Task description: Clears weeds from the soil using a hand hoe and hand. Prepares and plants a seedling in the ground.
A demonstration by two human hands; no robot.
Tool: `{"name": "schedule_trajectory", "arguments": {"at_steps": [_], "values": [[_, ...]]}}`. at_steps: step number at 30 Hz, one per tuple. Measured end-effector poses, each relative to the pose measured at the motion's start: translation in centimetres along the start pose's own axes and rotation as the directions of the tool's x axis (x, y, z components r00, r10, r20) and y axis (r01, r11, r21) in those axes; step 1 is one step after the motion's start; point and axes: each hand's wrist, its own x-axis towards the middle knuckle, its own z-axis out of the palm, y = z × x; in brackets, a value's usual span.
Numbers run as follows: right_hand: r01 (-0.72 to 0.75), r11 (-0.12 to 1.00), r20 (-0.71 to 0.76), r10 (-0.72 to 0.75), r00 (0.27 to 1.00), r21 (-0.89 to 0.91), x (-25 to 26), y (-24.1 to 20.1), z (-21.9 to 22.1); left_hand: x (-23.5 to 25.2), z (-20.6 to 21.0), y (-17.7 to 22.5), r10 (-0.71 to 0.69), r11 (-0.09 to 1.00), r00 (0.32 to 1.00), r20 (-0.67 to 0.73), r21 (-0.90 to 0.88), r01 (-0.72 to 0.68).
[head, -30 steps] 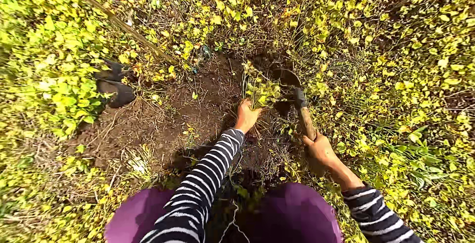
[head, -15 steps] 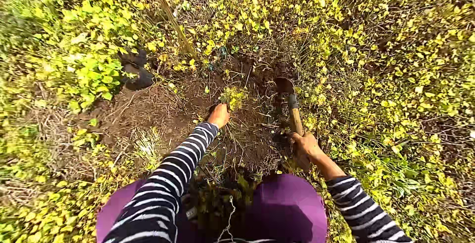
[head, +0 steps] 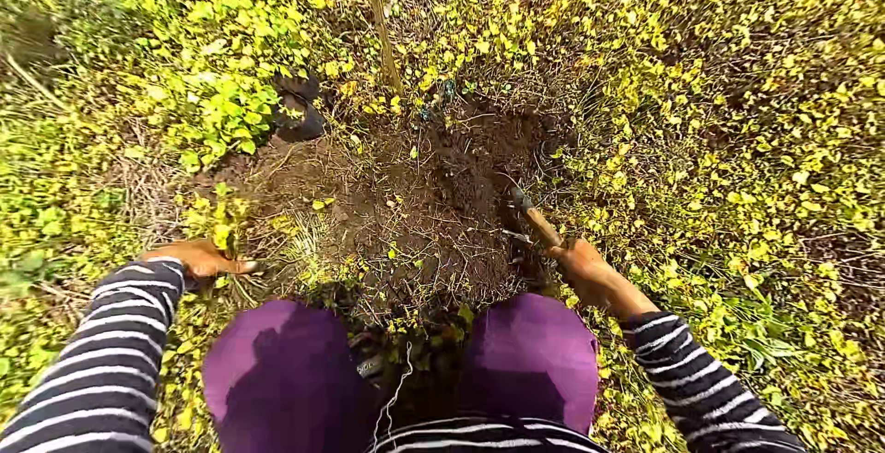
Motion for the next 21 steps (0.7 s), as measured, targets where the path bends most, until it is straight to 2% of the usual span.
{"name": "schedule_trajectory", "arguments": {"at_steps": [2,3,5,6,8,10,11,13,16,17,19,21], "values": [[0.037,0.999,-0.189,-0.044,0.981,-0.04,-0.6,-2.2,-2.1,0.8,0.4,-3.8,-0.005,0.987,1.0,0.021,0.163,0.002],[0.07,0.998,-0.27,-0.067,0.96,0.002,-0.3,-3.2,-2.3,-0.2,-0.8,-3.1,0.01,0.978,1.0,-0.008,0.21,-0.008],[0.161,0.982,-0.38,-0.112,0.918,0.101,0.5,-5.6,-1.5,-4.7,-4.5,3.6,0.014,0.984,0.997,-0.08,0.177,0.0],[0.203,0.974,-0.389,-0.149,0.909,0.102,1.3,-6.1,-0.7,-6.5,-5.8,7.5,0.065,0.99,0.985,-0.161,0.135,-0.043],[0.221,0.971,-0.272,-0.239,0.932,-0.094,3.1,-4.9,-0.1,-9.0,-7.0,15.0,0.262,0.965,0.921,-0.287,0.108,-0.24],[0.132,0.906,-0.081,-0.179,0.981,-0.402,2.8,-2.5,-1.5,-8.7,-6.3,21.1,0.512,0.859,0.807,-0.295,0.19,-0.476],[0.086,0.891,-0.054,-0.123,0.991,-0.446,1.7,-1.4,-2.4,-8.3,-5.5,23.6,0.602,0.798,0.756,-0.257,0.23,-0.557],[0.03,0.953,-0.141,-0.076,0.987,-0.302,-1.3,-0.8,-4.5,-7.3,-3.4,28.2,0.693,0.719,0.697,-0.184,0.252,-0.648],[0.037,0.991,-0.265,-0.002,0.964,0.126,-3.6,-1.4,-4.7,-4.2,2.5,34.0,0.699,0.709,0.683,-0.212,0.081,-0.701],[0.051,0.964,-0.278,0.024,0.96,0.26,-3.0,-1.2,-3.7,-3.3,4.6,36.0,0.679,0.719,0.702,-0.214,0.004,-0.695],[0.011,0.92,-0.226,0.085,0.97,0.392,-1.5,1.8,0.0,-2.8,9.0,39.3,0.641,0.739,0.751,-0.155,-0.14,-0.659],[-0.067,0.911,-0.128,0.129,0.983,0.407,-4.1,6.3,3.9,-3.8,12.5,40.5,0.652,0.748,0.754,-0.079,-0.1,-0.657]]}}
